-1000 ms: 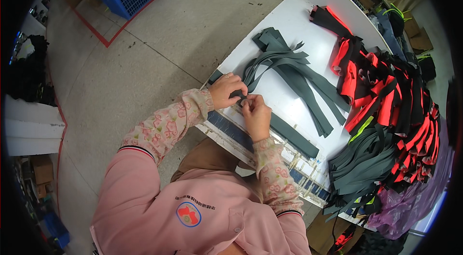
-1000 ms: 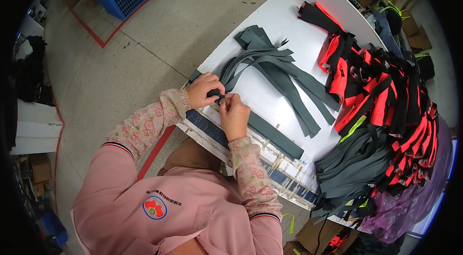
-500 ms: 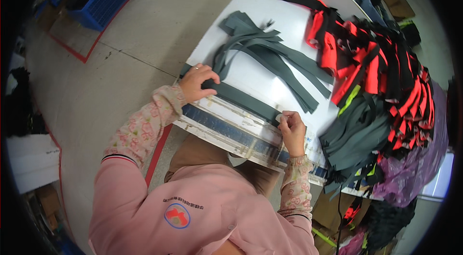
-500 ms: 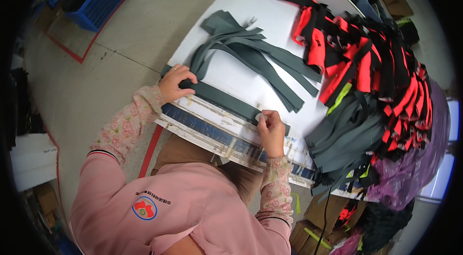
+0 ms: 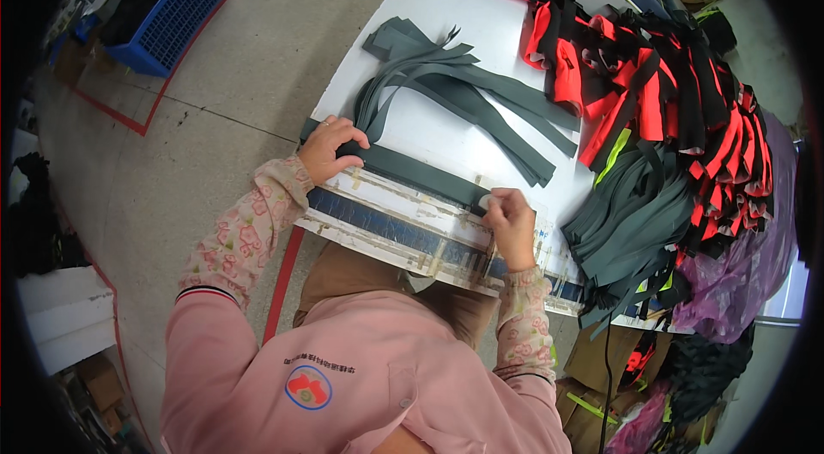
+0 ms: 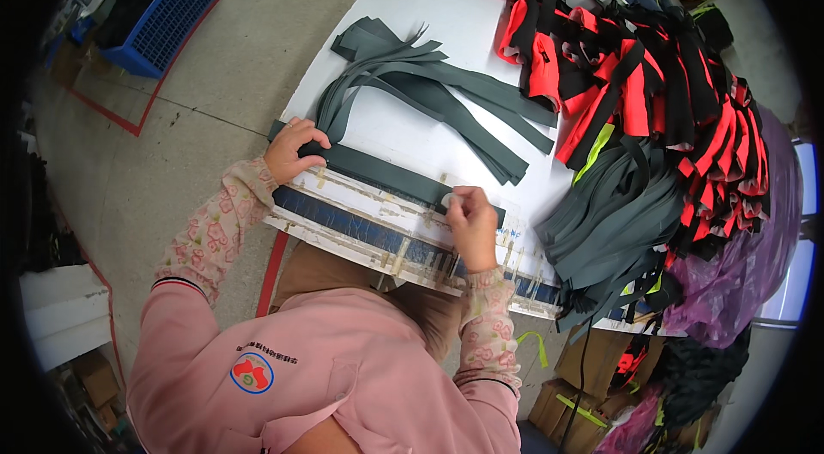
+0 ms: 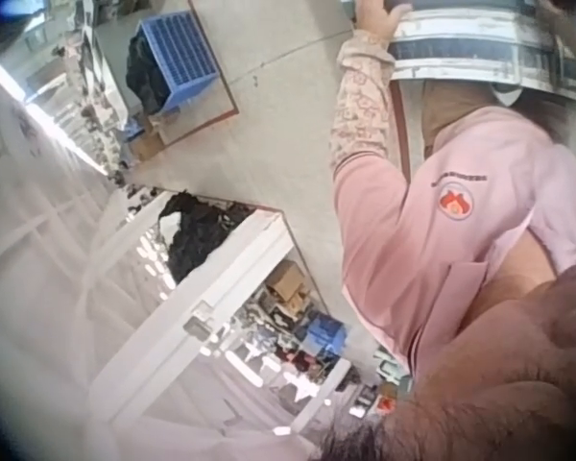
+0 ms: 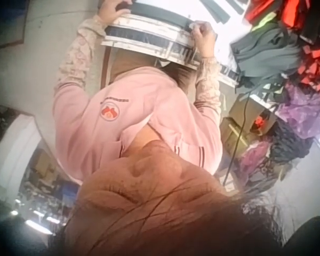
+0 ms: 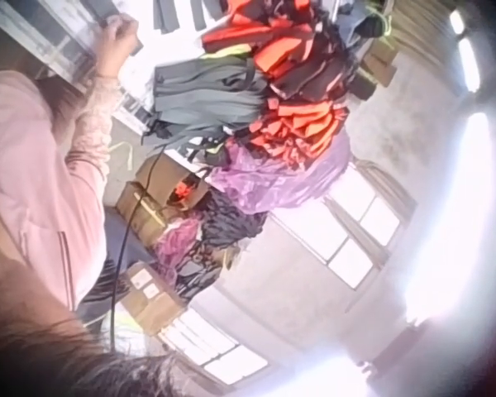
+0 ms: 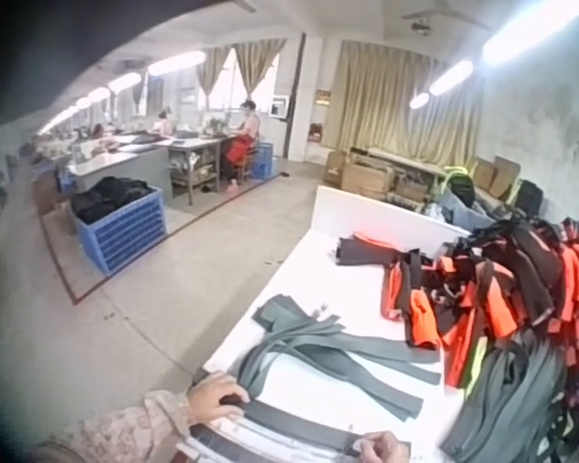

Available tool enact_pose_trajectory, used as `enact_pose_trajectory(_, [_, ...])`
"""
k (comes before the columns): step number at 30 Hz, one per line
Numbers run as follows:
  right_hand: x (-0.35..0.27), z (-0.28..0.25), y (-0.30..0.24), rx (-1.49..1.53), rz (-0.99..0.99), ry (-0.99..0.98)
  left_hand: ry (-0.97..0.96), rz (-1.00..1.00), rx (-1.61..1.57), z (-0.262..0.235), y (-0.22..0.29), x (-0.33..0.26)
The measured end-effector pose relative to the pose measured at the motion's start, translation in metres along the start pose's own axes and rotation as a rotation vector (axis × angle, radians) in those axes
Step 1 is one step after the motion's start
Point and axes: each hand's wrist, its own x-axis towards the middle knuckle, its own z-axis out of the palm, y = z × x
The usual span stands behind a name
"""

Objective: Sorting and stacking various grey and red fabric pieces at a manufacturing workstation.

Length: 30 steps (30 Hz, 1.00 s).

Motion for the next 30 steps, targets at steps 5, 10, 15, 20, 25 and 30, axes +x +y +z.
enact_pose_trajectory(5, [-0.001, 0.003, -0.032, 0.248, -0.029, -0.003, -0.032, -0.031, 0.021, -0.006, 0.0, -0.004])
enact_pose_trajectory(10, [0.003, 0.035, -0.044, 0.282, 0.03, -0.505, 0.021, 0.03, 0.0, 0.0, -0.004, 0.0])
enact_pose_trajectory(15, [0.036, 0.058, -0.091, -0.043, -0.318, 0.202, 0.109, 0.021, -0.03, 0.008, -0.007, -0.002])
enact_pose_trajectory(20, [0.048, 0.126, -0.082, 0.218, -0.247, -0.171, 0.072, 0.018, -0.009, 0.011, -0.011, -0.005])
enact_pose_trajectory(25, [0.049, 0.156, -0.081, 0.057, -0.302, -0.146, 0.066, 0.022, 0.035, 0.007, -0.004, -0.004])
enact_pose_trajectory(30, [0.048, 0.163, -0.083, -0.007, -0.315, -0.096, 0.069, 0.006, 0.045, 0.008, -0.007, -0.007])
